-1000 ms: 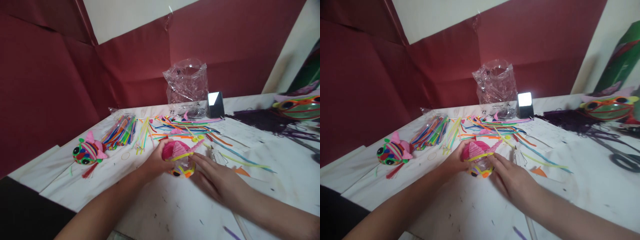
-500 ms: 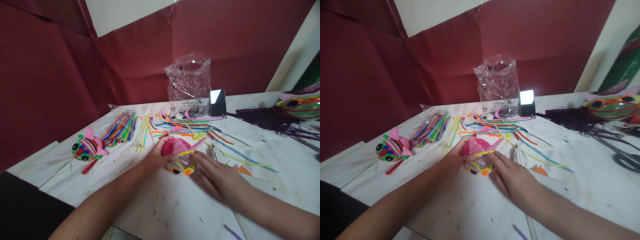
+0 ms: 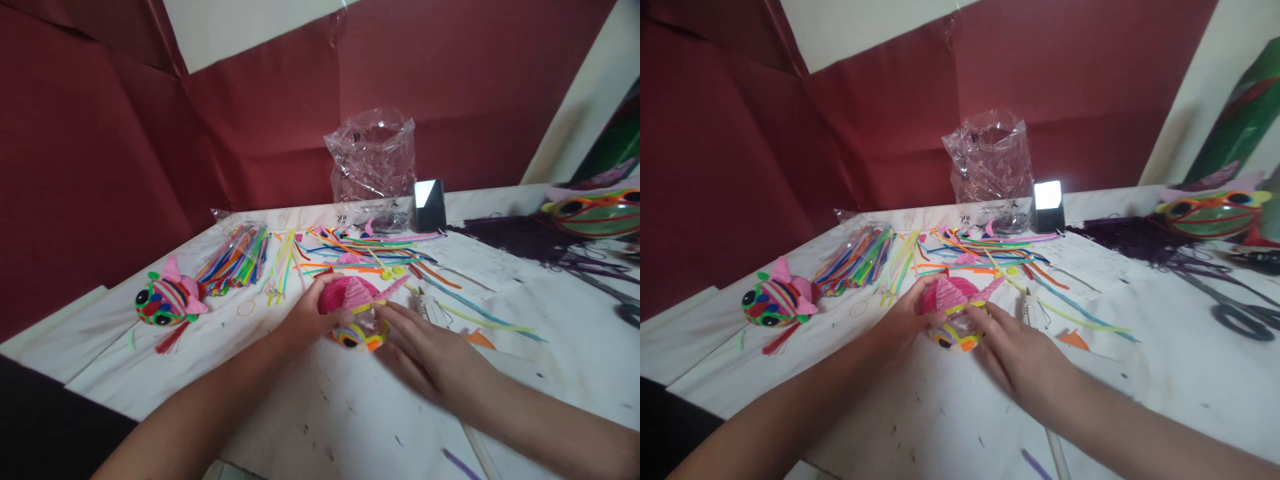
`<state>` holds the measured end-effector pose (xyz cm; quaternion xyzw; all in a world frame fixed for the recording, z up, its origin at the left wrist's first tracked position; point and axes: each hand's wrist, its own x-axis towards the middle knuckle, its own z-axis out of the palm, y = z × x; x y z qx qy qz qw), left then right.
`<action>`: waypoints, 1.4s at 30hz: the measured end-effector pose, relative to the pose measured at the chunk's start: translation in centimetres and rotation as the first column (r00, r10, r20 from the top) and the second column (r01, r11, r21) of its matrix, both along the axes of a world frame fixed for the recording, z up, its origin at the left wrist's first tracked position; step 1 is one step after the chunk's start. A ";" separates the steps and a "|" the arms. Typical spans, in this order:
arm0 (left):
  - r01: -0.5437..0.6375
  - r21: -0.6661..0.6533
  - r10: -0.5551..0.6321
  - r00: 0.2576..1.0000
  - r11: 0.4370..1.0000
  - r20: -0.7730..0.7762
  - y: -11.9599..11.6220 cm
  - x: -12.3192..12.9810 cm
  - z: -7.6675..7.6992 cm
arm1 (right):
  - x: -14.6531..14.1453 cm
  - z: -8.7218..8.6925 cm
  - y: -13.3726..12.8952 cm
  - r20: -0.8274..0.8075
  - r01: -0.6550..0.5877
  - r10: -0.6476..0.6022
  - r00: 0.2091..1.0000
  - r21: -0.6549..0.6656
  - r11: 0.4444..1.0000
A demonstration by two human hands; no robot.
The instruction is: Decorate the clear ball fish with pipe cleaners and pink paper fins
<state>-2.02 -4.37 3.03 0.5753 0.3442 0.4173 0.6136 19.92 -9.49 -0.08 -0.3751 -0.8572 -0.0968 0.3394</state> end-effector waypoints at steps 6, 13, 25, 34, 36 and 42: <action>0.032 0.037 -0.031 0.999 0.999 -0.016 0.2 -0.1 -0.2 | -0.1 0.4 -0.2 0.028 -0.015 0.014 1.000 0.025 1.000; 0.004 0.000 -0.004 1.000 1.000 -0.002 0.3 0.0 -0.5 | -0.1 0.2 0.0 0.056 -0.004 0.002 0.998 0.047 0.999; 0.133 -0.067 -0.122 0.981 0.989 0.153 1.7 -0.7 0.1 | 1.3 3.6 1.4 -0.551 -0.052 -0.184 0.814 -0.384 0.922; 0.193 -0.085 -0.183 0.977 0.978 0.109 3.4 -2.3 -0.2 | 3.1 3.5 3.9 -0.680 -0.188 -0.318 0.660 -0.560 0.807; 0.166 -0.096 -0.157 0.983 0.982 0.098 3.4 -2.3 -0.2 | 2.9 3.2 3.9 -0.683 -0.253 -0.333 0.650 -0.608 0.752; 0.076 -0.093 -0.075 0.997 0.993 0.023 3.6 -2.6 -0.6 | 2.2 2.6 3.4 -0.581 -0.159 -0.220 0.784 -0.529 0.833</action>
